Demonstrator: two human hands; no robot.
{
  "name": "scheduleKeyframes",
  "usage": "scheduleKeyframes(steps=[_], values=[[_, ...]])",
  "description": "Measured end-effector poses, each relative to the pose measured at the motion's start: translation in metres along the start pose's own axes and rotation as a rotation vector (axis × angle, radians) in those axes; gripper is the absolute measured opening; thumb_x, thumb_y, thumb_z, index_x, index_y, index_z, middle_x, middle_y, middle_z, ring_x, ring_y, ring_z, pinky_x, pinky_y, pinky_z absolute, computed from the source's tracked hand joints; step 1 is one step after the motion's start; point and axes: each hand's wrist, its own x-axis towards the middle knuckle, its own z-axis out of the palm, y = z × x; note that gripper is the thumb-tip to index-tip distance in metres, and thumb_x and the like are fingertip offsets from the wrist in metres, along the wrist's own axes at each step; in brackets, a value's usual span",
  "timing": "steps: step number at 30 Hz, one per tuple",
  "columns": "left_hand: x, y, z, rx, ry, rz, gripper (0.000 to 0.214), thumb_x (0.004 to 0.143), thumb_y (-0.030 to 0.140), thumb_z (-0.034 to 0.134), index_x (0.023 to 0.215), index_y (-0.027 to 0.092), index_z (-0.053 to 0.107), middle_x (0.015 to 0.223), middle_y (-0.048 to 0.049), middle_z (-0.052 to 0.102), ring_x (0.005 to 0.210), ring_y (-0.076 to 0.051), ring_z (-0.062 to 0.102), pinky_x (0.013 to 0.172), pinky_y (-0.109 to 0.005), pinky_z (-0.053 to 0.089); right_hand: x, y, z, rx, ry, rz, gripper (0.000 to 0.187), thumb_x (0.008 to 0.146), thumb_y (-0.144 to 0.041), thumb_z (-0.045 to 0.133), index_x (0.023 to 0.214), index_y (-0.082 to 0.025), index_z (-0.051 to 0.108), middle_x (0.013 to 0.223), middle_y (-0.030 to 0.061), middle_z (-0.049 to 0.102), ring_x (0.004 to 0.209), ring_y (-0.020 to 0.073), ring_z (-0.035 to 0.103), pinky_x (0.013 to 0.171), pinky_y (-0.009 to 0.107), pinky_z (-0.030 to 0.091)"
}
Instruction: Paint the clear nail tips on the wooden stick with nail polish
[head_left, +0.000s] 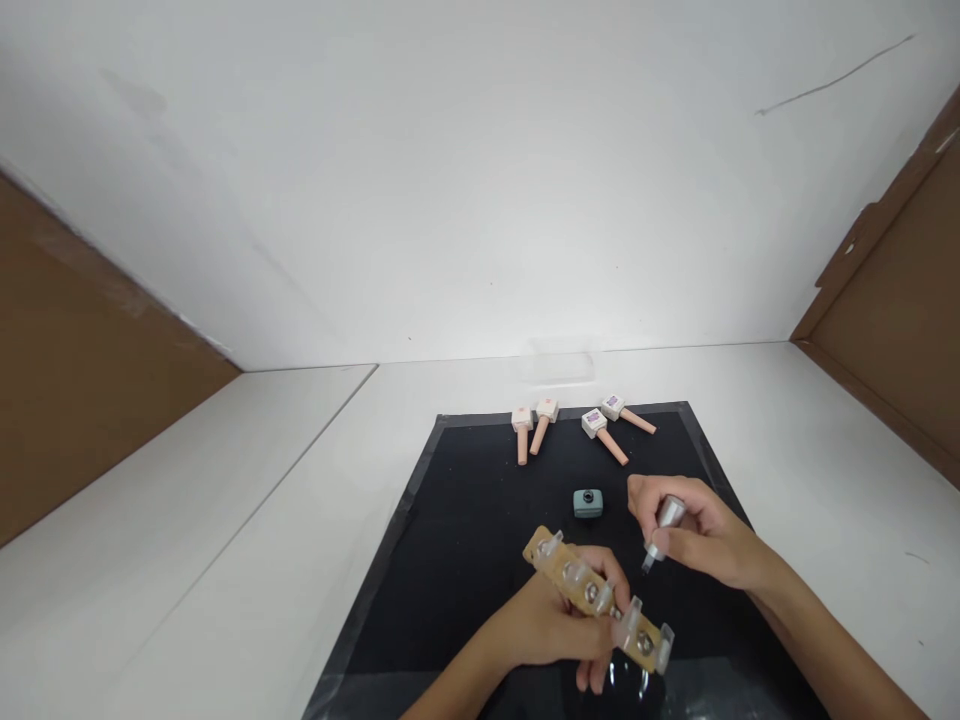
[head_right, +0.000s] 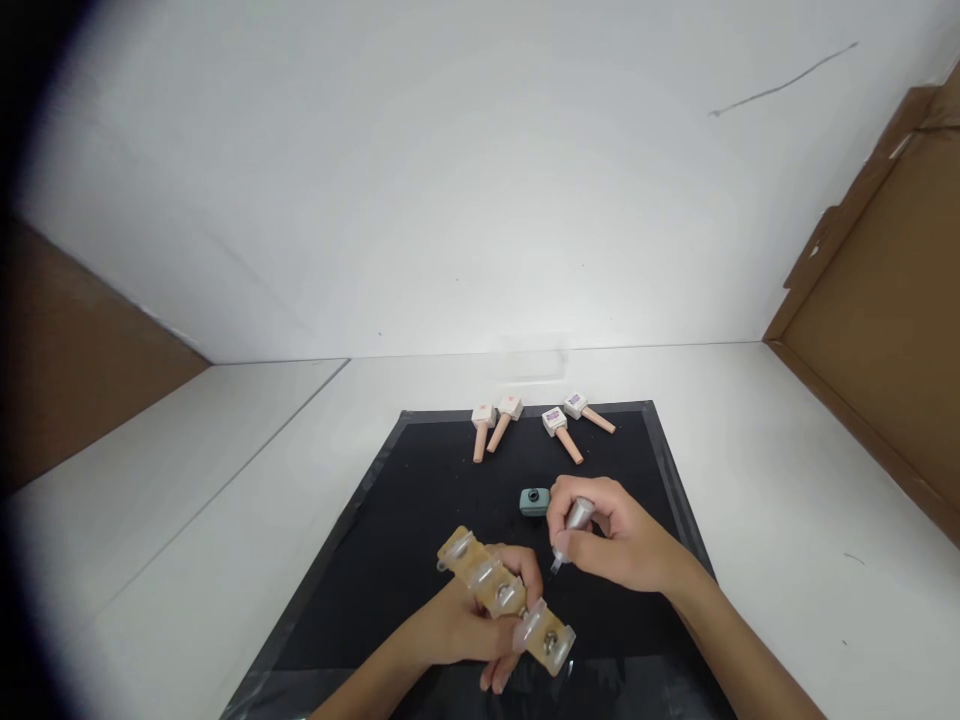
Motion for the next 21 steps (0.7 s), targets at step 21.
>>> scheduleKeyframes(steps=[21], values=[[0.001, 0.027, 0.018, 0.86, 0.388, 0.17, 0.007, 0.056, 0.012, 0.063, 0.058, 0.017, 0.058, 0.059, 0.0027, 0.065, 0.054, -0.011, 0.055, 0.059, -0.021, 0.045, 0.001, -0.008, 0.005, -0.142, -0.188, -0.053, 0.012, 0.076, -0.015, 0.054, 0.065, -0.019, 0.052, 0.059, -0.0034, 0.043, 0.057, 0.0121, 0.04, 0.054, 0.025, 0.037]])
